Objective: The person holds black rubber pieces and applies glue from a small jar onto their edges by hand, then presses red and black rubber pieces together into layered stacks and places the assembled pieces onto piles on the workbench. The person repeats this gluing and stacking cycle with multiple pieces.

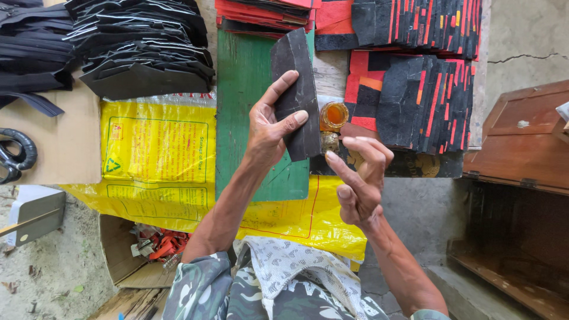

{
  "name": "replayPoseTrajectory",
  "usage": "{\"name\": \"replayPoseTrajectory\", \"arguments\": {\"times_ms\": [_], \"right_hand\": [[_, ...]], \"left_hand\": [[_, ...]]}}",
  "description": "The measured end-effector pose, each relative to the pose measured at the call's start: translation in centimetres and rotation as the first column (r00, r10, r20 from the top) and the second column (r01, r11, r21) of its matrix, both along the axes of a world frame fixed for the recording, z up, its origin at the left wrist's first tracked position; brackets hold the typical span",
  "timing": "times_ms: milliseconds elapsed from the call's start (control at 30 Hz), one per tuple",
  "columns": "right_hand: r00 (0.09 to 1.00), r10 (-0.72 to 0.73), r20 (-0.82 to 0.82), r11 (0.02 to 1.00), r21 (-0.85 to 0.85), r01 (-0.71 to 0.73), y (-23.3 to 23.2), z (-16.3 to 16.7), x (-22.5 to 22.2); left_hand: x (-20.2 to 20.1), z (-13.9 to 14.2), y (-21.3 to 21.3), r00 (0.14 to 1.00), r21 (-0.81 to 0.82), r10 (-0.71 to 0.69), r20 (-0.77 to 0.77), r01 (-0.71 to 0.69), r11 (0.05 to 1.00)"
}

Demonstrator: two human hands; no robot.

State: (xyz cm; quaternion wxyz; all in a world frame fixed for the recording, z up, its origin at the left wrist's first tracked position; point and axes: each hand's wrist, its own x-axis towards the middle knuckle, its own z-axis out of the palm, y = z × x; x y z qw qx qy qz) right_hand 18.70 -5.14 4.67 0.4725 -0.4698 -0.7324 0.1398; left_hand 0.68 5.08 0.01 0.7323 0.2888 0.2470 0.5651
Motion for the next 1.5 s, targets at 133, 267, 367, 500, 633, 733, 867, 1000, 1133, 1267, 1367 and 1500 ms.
{"name": "replayPoseTrajectory", "arguments": {"times_ms": [133,267,367,500,633,733,867,1000,1133,1267,1367,1500], "right_hand": [[0.999,0.026,0.036,0.996,-0.081,-0.023,2.5,-0.8,0.6],[1.000,-0.011,0.017,0.998,-0.065,0.012,2.9,-1.4,1.0],[0.996,-0.012,0.085,0.995,-0.095,0.020,3.3,-1.6,1.4],[0.994,-0.083,0.067,0.993,-0.076,0.088,4.3,-1.6,2.1],[0.991,-0.122,0.057,0.985,-0.118,0.128,5.6,-1.5,3.3],[0.989,-0.138,0.048,0.988,-0.057,0.141,6.3,-1.6,4.2],[0.977,-0.206,0.059,0.973,-0.094,0.211,8.2,-1.8,5.7],[0.972,-0.224,0.067,0.974,-0.015,0.225,9.3,-1.8,7.3],[0.962,-0.272,0.033,0.960,-0.062,0.274,10.0,-2.2,8.4],[0.954,-0.245,0.172,0.969,0.035,0.243,11.9,-2.5,10.5],[0.907,-0.400,-0.132,0.916,-0.082,0.392,13.6,-2.1,13.6],[0.852,-0.500,-0.156,0.863,-0.014,0.505,11.7,-2.2,15.6]], "left_hand": [[0.4,0.4,-0.5,0.996,-0.018,-0.084,0.023,0.085,0.996],[0.6,0.9,-1.1,0.988,-0.063,-0.139,0.070,0.144,0.988],[0.6,1.2,-1.6,0.970,-0.114,-0.215,0.110,0.227,0.967],[0.8,1.4,-1.6,0.958,-0.128,-0.270,0.091,0.280,0.951],[1.2,1.3,-2.1,0.929,-0.152,-0.338,0.147,0.359,0.921],[1.7,1.2,-1.9,0.922,-0.158,-0.364,0.132,0.382,0.910],[2.2,0.8,-1.3,0.894,-0.166,-0.426,0.142,0.446,0.880],[3.0,0.1,-0.1,0.872,-0.157,-0.461,0.164,0.485,0.860],[4.0,-0.4,1.2,0.849,-0.173,-0.502,0.168,0.526,0.833],[5.4,0.4,3.7,0.840,-0.110,-0.533,0.100,0.542,0.833],[7.0,1.7,8.3,0.839,-0.011,-0.544,0.008,0.544,0.839],[12.0,2.0,19.4,0.830,0.395,-0.293,-0.474,0.498,0.772]]}}
